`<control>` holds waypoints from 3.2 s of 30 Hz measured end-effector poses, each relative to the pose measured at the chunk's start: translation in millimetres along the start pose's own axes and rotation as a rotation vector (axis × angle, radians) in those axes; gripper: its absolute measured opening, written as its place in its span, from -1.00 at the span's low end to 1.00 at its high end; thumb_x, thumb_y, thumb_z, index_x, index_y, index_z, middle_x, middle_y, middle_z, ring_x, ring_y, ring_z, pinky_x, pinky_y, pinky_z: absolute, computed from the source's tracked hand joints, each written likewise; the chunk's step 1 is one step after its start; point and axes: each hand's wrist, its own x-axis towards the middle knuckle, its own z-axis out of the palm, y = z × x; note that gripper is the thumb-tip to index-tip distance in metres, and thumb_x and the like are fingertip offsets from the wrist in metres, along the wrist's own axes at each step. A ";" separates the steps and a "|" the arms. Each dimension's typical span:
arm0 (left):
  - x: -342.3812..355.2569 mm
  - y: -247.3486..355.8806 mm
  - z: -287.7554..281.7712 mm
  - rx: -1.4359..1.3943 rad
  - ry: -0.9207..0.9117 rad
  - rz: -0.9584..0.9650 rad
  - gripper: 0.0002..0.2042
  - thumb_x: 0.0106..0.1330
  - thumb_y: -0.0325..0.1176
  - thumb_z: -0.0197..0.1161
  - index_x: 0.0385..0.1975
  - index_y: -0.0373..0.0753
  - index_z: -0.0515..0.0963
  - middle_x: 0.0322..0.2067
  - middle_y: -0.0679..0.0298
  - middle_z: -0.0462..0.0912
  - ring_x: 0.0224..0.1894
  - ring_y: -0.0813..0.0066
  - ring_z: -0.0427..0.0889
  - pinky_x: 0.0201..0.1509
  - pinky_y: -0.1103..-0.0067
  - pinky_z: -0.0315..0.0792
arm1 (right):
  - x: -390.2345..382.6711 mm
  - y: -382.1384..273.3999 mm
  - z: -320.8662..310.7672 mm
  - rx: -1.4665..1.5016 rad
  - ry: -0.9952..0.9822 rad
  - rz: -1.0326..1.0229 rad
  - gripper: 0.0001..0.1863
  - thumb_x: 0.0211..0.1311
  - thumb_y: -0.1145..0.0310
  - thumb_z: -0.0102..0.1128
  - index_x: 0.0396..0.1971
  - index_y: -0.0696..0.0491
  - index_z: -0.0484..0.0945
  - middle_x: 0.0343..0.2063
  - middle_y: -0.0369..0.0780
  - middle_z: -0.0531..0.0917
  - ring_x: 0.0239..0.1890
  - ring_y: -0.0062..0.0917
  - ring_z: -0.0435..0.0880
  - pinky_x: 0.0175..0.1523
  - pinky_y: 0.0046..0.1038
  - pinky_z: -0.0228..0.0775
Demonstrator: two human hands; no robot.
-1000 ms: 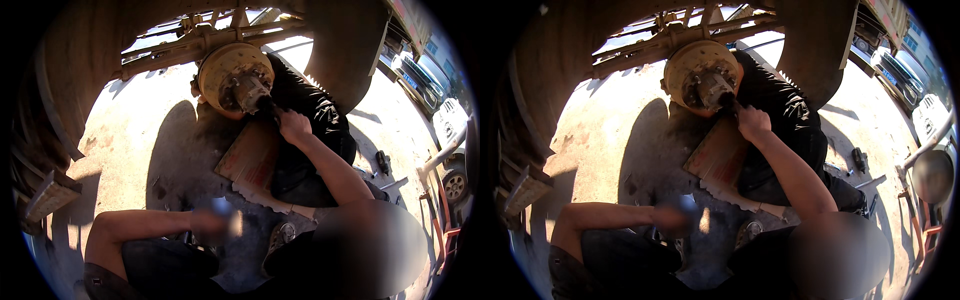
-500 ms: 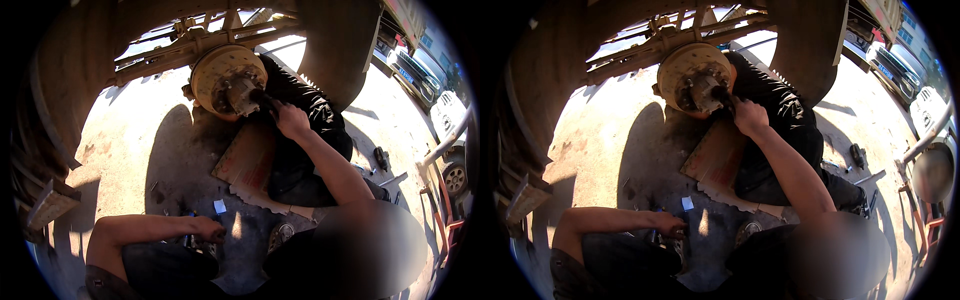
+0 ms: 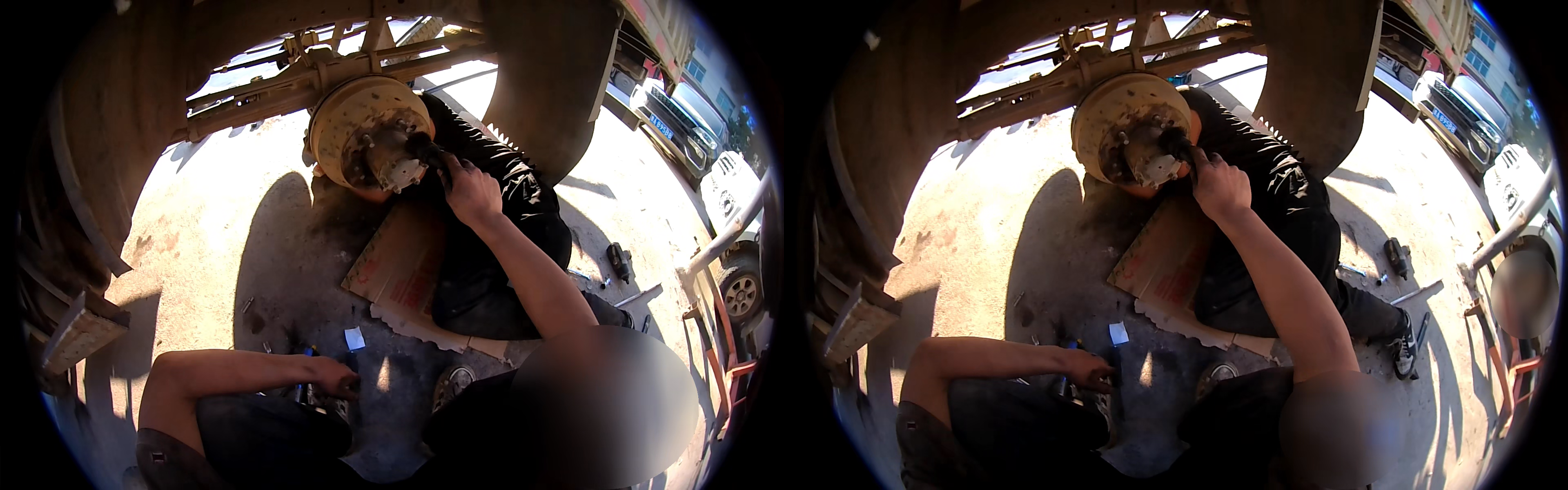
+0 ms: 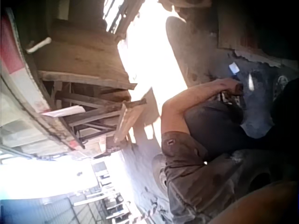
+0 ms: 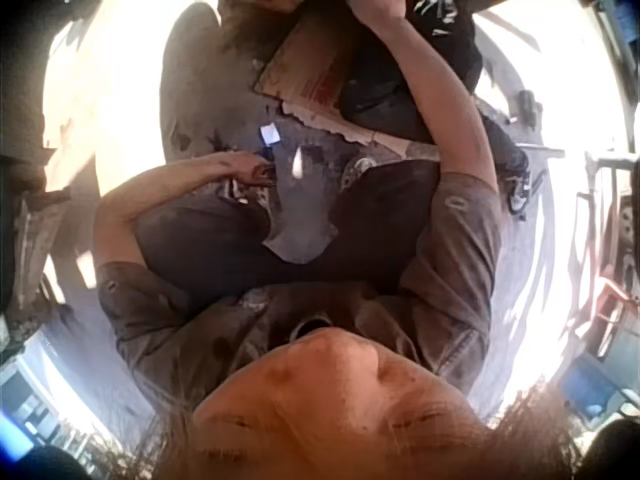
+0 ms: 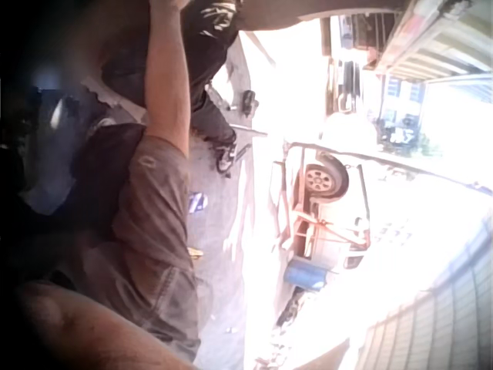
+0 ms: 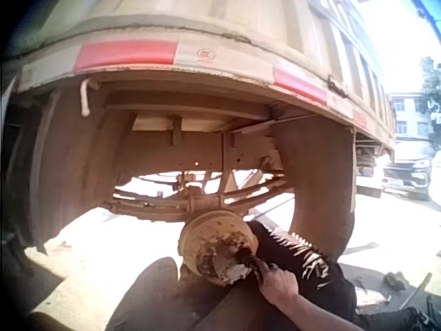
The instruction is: The person sits on the ground under a lifted vehicle and repeatedly handles brake components, including the drum and caliper assembly. They wipe parts with a rag, pick up and set down tools, and adjust the brake hardware while working in a confined space.
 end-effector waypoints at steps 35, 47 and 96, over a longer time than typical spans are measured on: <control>-36.2 36.4 -20.1 -0.877 -0.418 0.130 -0.31 0.19 -0.16 0.38 0.27 -0.31 0.28 0.09 0.14 0.52 0.10 0.38 0.51 0.17 0.44 0.42 | -158.6 -120.2 38.1 0.514 -2.060 -0.423 -0.52 0.25 0.06 0.23 0.07 0.02 0.54 -0.29 -0.22 0.65 -0.31 -0.52 0.60 -0.25 -0.41 0.49; -43.0 49.5 -29.9 -0.692 -0.083 -0.048 -0.43 0.26 0.10 0.29 0.03 -0.30 0.51 -0.30 0.30 0.57 -0.24 0.55 0.52 -0.22 0.56 0.41 | -194.8 -71.5 73.3 0.327 -1.920 -0.449 -0.56 0.23 0.12 0.24 0.02 0.06 0.55 -0.24 -0.14 0.70 -0.22 -0.39 0.66 -0.10 -0.29 0.48; -33.5 22.4 -10.4 -0.658 -0.055 0.033 -0.38 0.34 0.15 0.04 0.07 -0.35 0.49 -0.04 0.07 0.62 -0.09 0.20 0.66 0.00 0.28 0.49 | -267.7 124.2 42.0 -0.310 -2.119 -0.183 -0.53 0.19 0.03 0.15 0.07 -0.10 0.57 -0.16 -0.13 0.71 -0.07 -0.27 0.66 0.04 -0.27 0.46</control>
